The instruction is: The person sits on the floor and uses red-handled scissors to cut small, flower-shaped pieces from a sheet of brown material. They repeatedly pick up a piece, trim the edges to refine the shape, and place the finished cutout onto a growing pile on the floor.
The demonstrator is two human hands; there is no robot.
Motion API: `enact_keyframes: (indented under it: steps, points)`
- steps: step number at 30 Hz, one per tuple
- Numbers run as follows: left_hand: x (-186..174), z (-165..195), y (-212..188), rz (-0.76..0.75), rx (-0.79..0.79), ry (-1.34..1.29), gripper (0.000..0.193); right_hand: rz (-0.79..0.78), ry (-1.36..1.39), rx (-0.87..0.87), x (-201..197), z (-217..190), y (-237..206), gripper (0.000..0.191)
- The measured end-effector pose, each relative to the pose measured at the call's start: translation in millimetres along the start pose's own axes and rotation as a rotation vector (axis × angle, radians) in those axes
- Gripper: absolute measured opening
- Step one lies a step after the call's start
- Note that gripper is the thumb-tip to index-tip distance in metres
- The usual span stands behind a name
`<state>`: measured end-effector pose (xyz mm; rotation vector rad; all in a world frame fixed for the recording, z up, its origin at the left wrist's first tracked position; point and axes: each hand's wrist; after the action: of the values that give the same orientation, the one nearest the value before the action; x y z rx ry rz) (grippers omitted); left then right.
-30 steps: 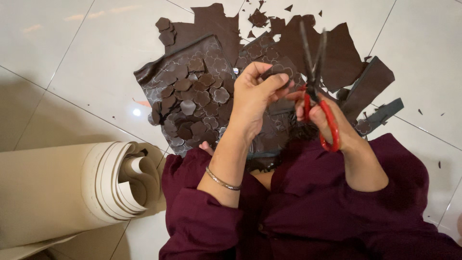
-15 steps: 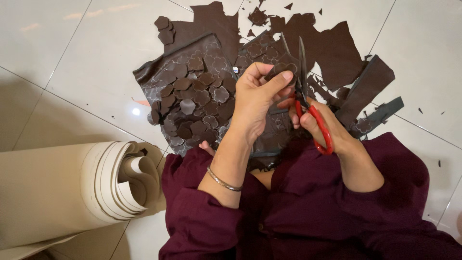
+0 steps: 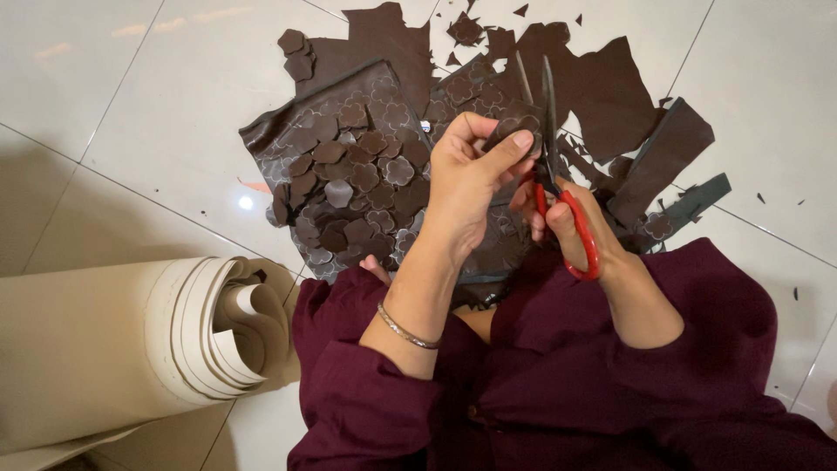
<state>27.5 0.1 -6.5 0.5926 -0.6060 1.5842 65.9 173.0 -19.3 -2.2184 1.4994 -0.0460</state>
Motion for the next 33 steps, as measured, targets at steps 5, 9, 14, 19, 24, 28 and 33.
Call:
enact_keyframes:
  steps: [5, 9, 14, 19, 24, 28, 33]
  points:
    - [0, 2, 1, -0.018, 0.000, -0.018, 0.016, 0.028, -0.015, -0.024, -2, 1, 1, 0.102]
    - [-2, 8, 3, -0.031, -0.017, 0.042, 0.017, 0.018, -0.025, -0.023, -5, 2, 1, 0.102]
    - [-2, 15, 5, -0.040, -0.013, 0.028, 0.018, -0.055, -0.024, -0.014, -16, 3, 3, 0.101]
    - [-1, 19, 5, -0.040, -0.022, 0.026, 0.017, -0.071, -0.086, -0.010, -27, 5, 2, 0.098]
    - [-2, 22, 5, -0.054, -0.010, 0.014, 0.016, -0.105, -0.096, -0.025, -32, 7, 4, 0.096]
    - [-1, 25, 6, -0.043, -0.007, 0.055, 0.017, -0.121, -0.081, -0.035, -33, 8, 3, 0.095]
    - [1, 25, 3, -0.043, 0.014, 0.102, 0.019, -0.155, -0.058, -0.004, -36, 7, 4, 0.093]
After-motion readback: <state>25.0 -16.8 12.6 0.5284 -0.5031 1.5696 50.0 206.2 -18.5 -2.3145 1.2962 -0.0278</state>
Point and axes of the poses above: each hand's wrist, its own y-axis towards the middle knuckle, its own x-axis out of the palm, z = x × y, and after that the axes turned 15 degrees about x, right-handed
